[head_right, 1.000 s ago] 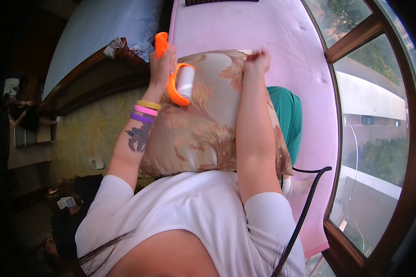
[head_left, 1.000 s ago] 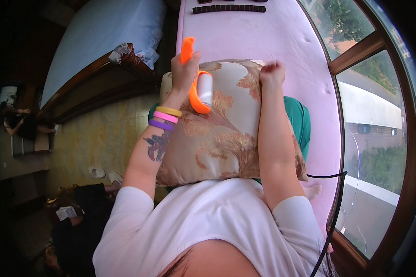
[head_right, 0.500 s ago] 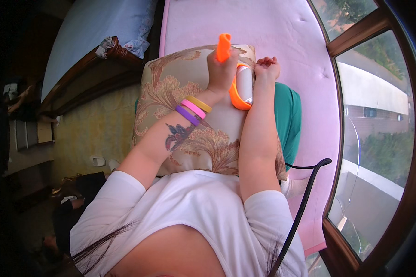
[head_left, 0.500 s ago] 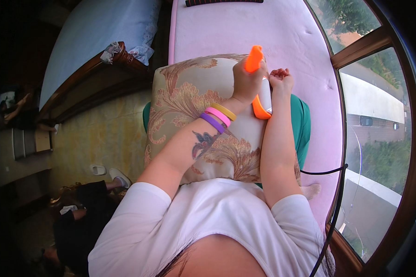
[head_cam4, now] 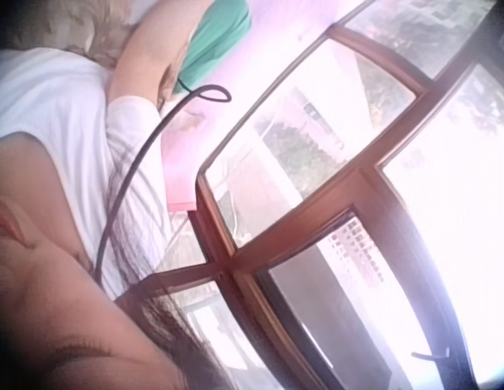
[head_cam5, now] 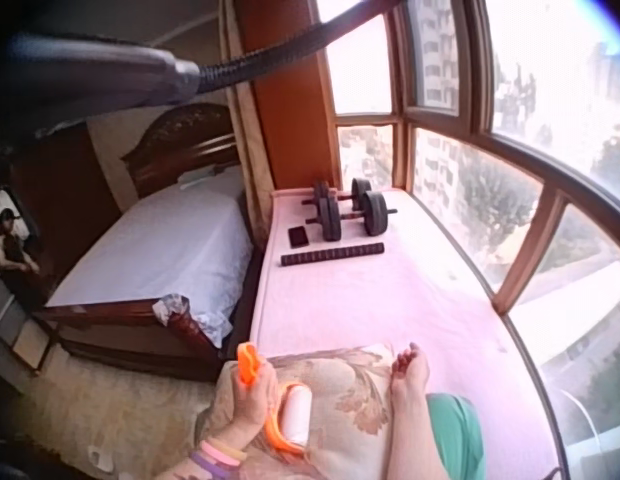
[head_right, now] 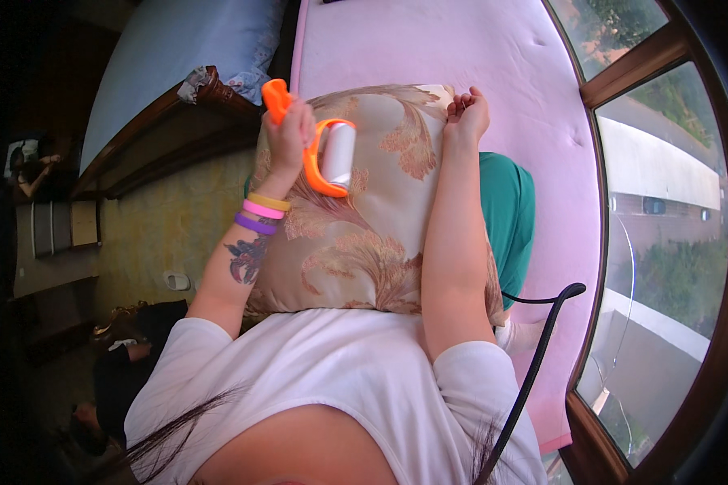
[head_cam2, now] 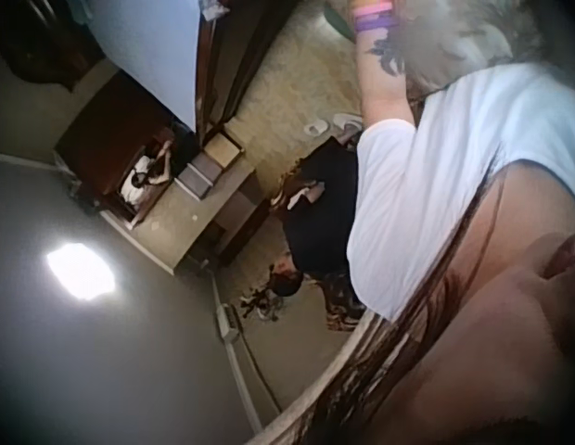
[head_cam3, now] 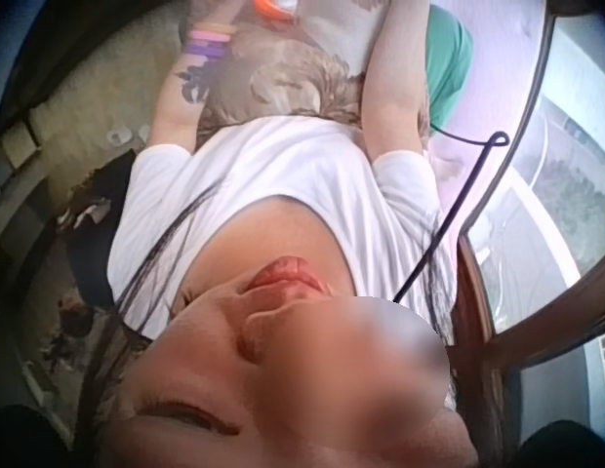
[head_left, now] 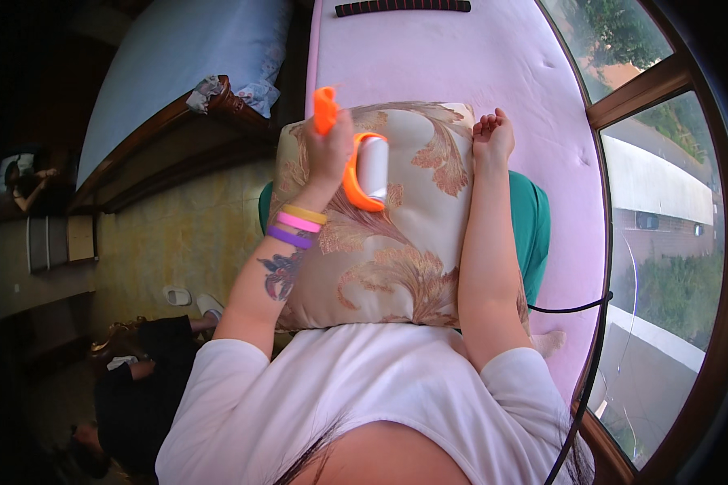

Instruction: The person uses an orange lint roller to clean a patterned cushion placed on their lap. They repeatedly roll the tool over the cushion's surface, covering different areas to remove lint or debris.

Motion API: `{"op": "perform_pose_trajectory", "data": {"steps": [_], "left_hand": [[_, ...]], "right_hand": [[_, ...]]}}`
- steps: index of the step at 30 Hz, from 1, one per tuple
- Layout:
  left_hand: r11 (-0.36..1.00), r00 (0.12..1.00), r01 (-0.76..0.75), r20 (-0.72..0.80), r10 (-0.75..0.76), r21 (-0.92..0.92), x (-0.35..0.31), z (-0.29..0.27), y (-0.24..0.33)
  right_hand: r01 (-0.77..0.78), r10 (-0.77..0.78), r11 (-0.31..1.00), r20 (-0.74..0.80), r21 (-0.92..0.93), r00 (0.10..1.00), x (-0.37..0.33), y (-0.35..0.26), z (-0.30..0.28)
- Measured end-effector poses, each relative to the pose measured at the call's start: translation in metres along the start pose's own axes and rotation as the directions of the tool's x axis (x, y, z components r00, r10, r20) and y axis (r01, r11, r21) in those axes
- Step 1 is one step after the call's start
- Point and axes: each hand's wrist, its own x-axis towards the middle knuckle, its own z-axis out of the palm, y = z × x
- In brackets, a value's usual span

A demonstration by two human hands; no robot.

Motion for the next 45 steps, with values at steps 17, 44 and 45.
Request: {"op": "perform_pose_trajectory", "data": {"steps": [17,44,45], "left_hand": [[0.998,0.998,0.045,-0.047,-0.046,-0.037,-0.008,-0.119,0.025],[0.684,0.958,-0.242,0.279,0.058,0.688,0.079,-0.059,-0.020],[0.701,0.964,-0.224,0.259,0.058,0.677,0.083,-0.055,-0.021]], "right_hand": [[0.013,-0.011,0.999,0.052,-0.038,0.999,-0.002,0.003,0.004],[-0.104,0.102,0.981,0.017,0.161,0.995,-0.008,-0.001,0.009],[-0.105,0.104,0.981,0.014,0.160,0.994,-0.009,0.000,0.010]]}}
